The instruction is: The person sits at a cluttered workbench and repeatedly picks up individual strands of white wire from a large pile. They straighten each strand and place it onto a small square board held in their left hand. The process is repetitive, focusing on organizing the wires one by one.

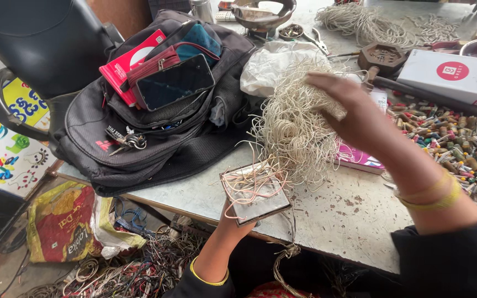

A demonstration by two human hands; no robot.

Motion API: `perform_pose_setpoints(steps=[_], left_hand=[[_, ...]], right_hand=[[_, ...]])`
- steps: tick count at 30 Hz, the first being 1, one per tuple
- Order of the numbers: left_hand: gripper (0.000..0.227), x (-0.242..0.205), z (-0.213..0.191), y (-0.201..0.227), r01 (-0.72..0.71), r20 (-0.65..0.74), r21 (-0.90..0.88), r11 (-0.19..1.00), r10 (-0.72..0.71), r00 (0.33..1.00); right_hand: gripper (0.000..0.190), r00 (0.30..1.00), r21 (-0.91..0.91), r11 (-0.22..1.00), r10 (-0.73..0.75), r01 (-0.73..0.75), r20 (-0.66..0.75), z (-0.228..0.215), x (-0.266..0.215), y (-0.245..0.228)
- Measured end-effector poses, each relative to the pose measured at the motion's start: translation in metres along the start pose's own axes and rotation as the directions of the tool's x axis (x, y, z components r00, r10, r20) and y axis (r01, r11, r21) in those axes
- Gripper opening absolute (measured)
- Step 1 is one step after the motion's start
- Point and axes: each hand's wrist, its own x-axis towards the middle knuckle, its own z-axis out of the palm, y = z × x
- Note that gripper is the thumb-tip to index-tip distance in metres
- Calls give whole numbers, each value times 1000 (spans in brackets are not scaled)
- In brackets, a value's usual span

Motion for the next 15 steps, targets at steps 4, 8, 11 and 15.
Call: perform_pose_setpoints(steps=[4,8,11,15], left_hand=[[33,8,-1,2,0,3,11,1000,0,1000],[34,13,-1,5,126,32,-177,976,-122,992],[35,15,-2,9,144,49,-227,963,-136,989],[36,17,-3,11,97,19,-260,961,-95,995]], right_hand=[[45,916,-77,997,44,-14,398,16,-1,17],[33,687,-400,899,404,-177,604,1,-8,17],[34,758,-451,868,434,-208,487,-1,-7,17],[13,994,-173,978,109,-113,-27,25,0,28]])
